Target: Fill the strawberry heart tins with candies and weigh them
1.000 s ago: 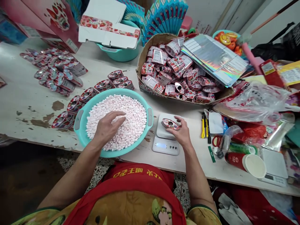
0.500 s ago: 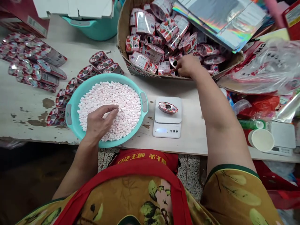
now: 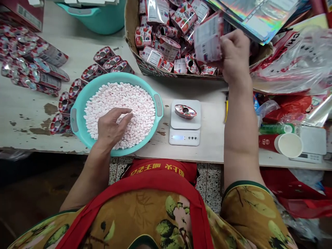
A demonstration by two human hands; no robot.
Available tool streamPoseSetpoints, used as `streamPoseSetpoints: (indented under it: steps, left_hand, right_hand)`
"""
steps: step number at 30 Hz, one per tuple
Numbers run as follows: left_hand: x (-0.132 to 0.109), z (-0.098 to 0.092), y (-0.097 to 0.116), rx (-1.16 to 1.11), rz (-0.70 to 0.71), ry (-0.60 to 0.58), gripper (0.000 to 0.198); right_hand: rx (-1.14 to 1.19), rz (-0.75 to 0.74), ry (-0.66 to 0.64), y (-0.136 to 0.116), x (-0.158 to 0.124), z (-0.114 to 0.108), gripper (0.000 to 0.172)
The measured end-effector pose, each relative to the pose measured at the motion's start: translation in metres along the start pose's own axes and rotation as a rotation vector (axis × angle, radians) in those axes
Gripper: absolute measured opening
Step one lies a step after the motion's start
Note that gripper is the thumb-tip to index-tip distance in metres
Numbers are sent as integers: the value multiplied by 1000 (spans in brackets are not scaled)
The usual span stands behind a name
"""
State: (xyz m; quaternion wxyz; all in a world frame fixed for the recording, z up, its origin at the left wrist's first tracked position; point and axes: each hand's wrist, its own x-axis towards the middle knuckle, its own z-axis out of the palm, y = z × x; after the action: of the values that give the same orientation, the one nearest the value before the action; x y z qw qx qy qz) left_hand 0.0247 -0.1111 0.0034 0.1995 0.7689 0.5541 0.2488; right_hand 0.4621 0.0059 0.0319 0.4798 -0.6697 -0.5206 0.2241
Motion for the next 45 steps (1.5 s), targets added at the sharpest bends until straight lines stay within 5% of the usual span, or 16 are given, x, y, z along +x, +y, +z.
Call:
streamPoseSetpoints:
  steps: [3,6,8,11,18,21,23,27,31,36,45]
  left_hand:
    - [-1,2,-10,42,51,-92,30]
    - [3,3,-20,80,113,-216,29]
    - [10,0,-24,69,91,-253,24]
    - [22,-9,-26,-78,-52,-266,20]
    - [52,-31,-40,-1058,-623,5,23]
    - [65,-32,-32,-1162,-748,-39,20]
    - [73,-27,-13,-1151,-751,-171,22]
    - [89,-2,49,-957,-485,-562,27]
    - [110,45,110,-452,35,-824,12]
    - [124,95,142,173,469,-783,19]
    - [118,93,143,224,528,-771,27]
  right_hand:
    - [262,63,180,-4,-67,-34,30]
    - [227,-14,316,5,-150,-65,19]
    - [79,103,386,20,-201,-81,26]
    - [-95,338,309,44,-256,-93,33]
    - [-357,408,18,68,-290,-71,45]
    - [-330,424,-12,69,-290,-58,46]
    - [-272,442,-3,72,-292,-52,49]
    - [-148,371,126,81,-307,-38,70]
    - [-205,201,295,91,-328,-18,75]
    - [-304,111,425,99,-340,6,75]
    - [-328,110,460,98,-337,11,73]
